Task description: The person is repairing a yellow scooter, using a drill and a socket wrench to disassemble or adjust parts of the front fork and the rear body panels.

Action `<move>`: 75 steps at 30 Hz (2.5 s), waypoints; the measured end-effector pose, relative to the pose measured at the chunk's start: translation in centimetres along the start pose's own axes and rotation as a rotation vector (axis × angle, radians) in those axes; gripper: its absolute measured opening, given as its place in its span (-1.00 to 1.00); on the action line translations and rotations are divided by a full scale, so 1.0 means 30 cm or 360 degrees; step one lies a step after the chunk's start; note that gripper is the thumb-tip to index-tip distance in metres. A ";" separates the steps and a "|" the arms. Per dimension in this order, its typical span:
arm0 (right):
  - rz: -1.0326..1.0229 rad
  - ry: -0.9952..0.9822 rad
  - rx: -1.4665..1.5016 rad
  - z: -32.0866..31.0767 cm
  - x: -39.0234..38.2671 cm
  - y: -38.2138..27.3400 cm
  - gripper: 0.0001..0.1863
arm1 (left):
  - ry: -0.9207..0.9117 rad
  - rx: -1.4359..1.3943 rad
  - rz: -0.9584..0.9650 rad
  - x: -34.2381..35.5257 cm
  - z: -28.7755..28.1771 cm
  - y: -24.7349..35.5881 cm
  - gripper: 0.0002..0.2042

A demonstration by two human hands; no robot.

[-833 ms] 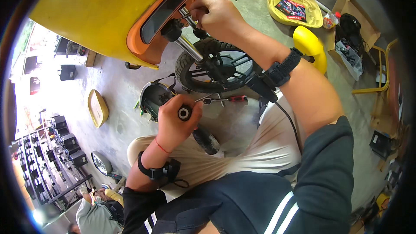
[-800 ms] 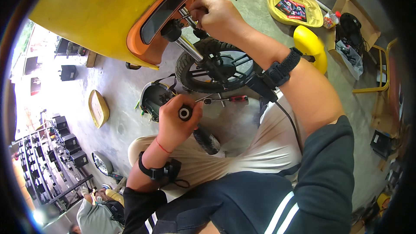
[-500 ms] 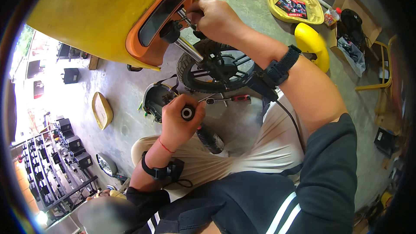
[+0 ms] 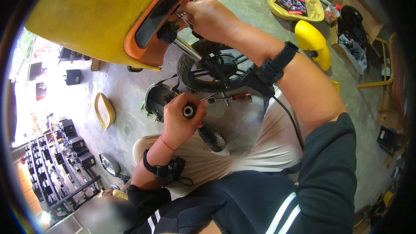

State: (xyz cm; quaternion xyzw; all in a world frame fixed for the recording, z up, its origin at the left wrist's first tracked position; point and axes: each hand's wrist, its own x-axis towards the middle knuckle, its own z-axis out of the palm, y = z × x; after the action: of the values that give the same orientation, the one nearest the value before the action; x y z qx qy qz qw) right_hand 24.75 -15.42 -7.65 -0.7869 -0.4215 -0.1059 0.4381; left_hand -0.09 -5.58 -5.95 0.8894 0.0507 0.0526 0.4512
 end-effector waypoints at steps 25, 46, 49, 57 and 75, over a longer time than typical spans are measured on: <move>0.0257 -0.0424 -0.0161 -0.039 0.007 -0.003 -0.78 | 0.0040 0.0013 -0.0078 -0.005 0.022 -0.022 -0.82; 0.0012 -0.0310 -0.0398 0.002 -0.029 0.004 -0.81 | 0.0038 0.0051 0.0035 0.004 0.034 -0.010 -0.81; -0.0233 -0.0217 -0.0636 -0.002 -0.026 -0.004 -0.82 | 0.0027 0.0015 -0.0034 0.002 0.032 -0.015 -0.82; 0.0565 -0.0587 0.0061 -0.014 0.028 -0.017 -0.80 | 0.0060 0.0060 0.0030 0.007 0.030 -0.005 -0.81; 0.1178 -0.0559 0.0462 -0.173 0.024 0.116 -0.67 | 0.0206 0.0134 0.0046 0.023 -0.031 -0.009 -0.84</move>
State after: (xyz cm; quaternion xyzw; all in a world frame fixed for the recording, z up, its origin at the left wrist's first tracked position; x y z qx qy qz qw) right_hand 28.89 -19.96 -6.28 -0.8212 -0.1896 0.2541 0.4744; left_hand 0.44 -4.60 -5.58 0.9030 0.0691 0.1141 0.4084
